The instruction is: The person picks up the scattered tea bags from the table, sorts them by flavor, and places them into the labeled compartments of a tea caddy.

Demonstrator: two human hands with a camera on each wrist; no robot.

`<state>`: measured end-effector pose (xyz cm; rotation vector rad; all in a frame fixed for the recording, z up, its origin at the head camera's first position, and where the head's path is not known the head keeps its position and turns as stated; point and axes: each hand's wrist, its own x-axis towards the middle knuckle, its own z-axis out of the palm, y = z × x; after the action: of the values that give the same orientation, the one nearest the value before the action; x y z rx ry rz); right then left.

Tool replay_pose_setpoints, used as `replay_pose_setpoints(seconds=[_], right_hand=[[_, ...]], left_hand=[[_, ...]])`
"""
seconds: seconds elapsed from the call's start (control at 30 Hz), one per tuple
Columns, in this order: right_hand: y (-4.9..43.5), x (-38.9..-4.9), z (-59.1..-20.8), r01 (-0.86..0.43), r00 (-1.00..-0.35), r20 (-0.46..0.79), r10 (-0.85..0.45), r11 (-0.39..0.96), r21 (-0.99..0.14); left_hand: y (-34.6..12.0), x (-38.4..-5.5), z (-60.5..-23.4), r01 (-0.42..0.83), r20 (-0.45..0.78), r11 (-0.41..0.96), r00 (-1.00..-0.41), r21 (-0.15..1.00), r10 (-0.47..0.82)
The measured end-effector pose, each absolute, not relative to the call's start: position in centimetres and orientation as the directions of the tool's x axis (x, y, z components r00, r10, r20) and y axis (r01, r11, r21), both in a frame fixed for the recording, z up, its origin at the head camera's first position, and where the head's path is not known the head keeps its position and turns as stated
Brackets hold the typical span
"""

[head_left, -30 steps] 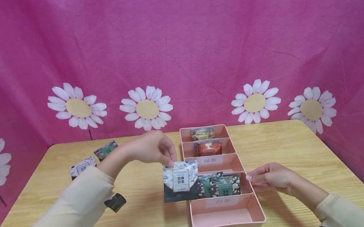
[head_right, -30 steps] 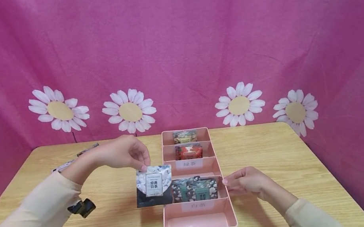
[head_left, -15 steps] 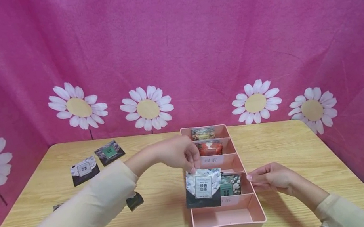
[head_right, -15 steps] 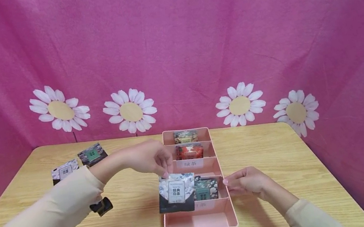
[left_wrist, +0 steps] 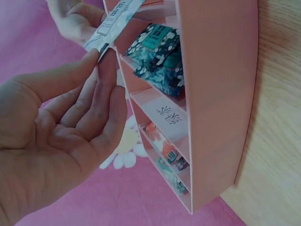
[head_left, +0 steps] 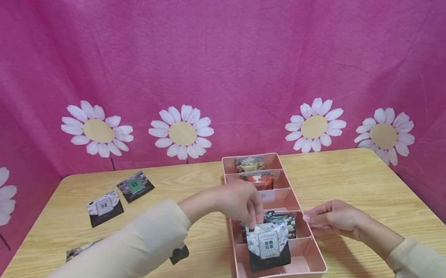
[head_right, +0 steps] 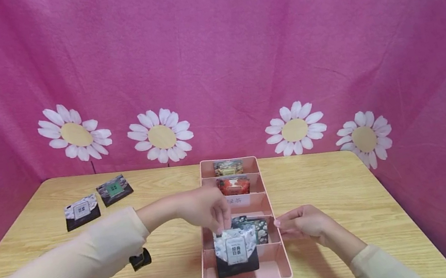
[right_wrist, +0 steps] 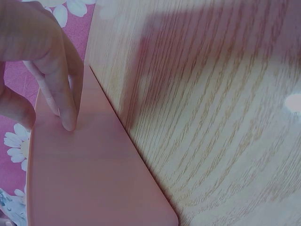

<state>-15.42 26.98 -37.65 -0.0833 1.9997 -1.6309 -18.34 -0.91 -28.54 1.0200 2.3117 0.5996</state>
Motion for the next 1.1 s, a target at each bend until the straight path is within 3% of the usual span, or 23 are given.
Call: replay_pose_setpoints(seconds=[0.37,0.9,1.1], right_hand=[[27.0,-15.3,-37.6,0.308,-0.850,-0.385,-0.361,0.253,-0.917],[26.9,-15.4,-37.6,0.307,-0.847,-0.389,-0.362,0.263,-0.915],[26.9,-15.3,-37.5,0.308,-0.846,-0.385,-0.368,0.251,-0.918]], left_hand=[[0.7,-17.5,-29.0,0.589,-0.309,0.606,-0.531,0.535,0.789],[1.9,-15.3,-30.6,0.585,-0.306,0.658,-0.591,0.475,0.746],[2.3,-14.5,-31.0,0.649,-0.262,0.662,-0.611,0.374,0.747]])
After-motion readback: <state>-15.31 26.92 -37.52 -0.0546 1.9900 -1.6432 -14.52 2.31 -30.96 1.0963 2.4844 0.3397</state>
